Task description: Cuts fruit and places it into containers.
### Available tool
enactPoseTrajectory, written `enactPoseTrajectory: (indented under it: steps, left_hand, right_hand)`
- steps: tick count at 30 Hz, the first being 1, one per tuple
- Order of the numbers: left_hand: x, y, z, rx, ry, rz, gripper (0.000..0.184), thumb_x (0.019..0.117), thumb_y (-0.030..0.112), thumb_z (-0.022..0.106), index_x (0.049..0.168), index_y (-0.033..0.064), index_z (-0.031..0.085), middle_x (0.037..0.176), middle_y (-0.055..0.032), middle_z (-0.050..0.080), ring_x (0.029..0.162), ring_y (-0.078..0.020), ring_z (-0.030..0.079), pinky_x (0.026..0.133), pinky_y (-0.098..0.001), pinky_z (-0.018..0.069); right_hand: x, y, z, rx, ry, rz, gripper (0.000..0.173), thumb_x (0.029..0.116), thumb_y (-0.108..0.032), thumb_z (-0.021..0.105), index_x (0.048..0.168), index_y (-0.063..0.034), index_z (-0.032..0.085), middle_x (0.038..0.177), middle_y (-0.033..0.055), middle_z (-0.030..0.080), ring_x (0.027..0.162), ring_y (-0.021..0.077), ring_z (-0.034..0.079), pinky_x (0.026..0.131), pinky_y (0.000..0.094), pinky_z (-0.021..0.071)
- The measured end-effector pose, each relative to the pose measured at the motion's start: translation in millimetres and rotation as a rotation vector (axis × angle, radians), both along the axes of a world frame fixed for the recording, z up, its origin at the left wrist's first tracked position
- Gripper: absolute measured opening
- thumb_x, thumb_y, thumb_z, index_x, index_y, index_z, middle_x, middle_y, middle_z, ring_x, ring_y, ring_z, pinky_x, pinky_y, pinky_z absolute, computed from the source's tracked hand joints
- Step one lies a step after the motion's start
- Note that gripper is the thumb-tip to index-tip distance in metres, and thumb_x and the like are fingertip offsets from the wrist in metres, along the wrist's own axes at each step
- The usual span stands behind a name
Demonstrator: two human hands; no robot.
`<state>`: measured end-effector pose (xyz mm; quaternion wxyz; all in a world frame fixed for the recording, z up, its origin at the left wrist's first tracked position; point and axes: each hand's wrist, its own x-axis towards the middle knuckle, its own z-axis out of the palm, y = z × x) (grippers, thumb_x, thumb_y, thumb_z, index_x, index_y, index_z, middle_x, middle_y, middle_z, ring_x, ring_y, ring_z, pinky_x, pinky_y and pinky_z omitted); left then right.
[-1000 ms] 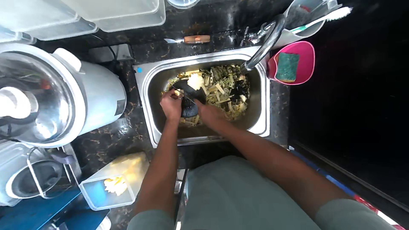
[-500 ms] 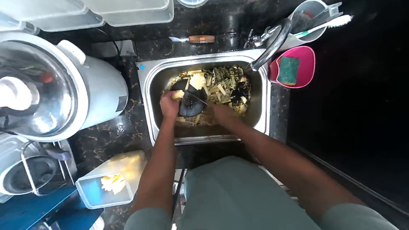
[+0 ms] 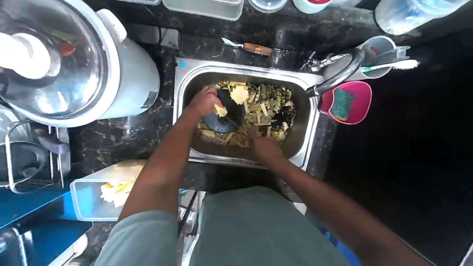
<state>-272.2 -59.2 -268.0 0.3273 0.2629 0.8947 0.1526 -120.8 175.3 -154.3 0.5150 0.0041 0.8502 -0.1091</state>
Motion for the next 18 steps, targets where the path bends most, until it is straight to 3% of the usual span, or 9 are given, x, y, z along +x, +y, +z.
enactPoseTrajectory:
  steps: [6, 15, 18]
  left_hand:
    - [-9, 4, -2, -0.074, -0.019, -0.092, 0.029, 0.0775, 0.019, 0.087, 0.102, 0.0332, 0.081, 0.127, -0.0037, 0.064, 0.129, -0.032, 0.05, 0.106, -0.0534, 0.0459]
    - [-8, 3, -3, -0.078, -0.003, -0.102, 0.027, 0.0771, 0.022, 0.088, 0.102, 0.0311, 0.081, 0.126, -0.0041, 0.063, 0.126, -0.0324, 0.051, 0.105, -0.0532, 0.0462]
    - [-4, 3, -6, -0.084, 0.017, -0.089, 0.027, 0.0767, 0.024, 0.088, 0.1, 0.0343, 0.081, 0.123, -0.0006, 0.064, 0.126, -0.0295, 0.051, 0.104, -0.0527, 0.0462]
  right_hand:
    - [-12, -19, -17, 0.018, 0.008, -0.035, 0.043, 0.1101, -0.031, 0.039, 0.152, -0.0241, 0.042, 0.114, 0.0192, 0.072, 0.105, 0.0426, 0.07, 0.085, 0.0611, 0.0557]
    - [-16, -29, -51, -0.067, 0.056, -0.077, 0.039, 0.1073, -0.022, 0.047, 0.146, -0.019, 0.045, 0.106, 0.0206, 0.072, 0.097, 0.0441, 0.071, 0.077, 0.0626, 0.0569]
    - [-9, -21, -58, -0.026, 0.036, -0.051, 0.041, 0.1062, -0.023, 0.049, 0.147, -0.0208, 0.044, 0.111, 0.0207, 0.071, 0.102, 0.0442, 0.07, 0.081, 0.0635, 0.0564]
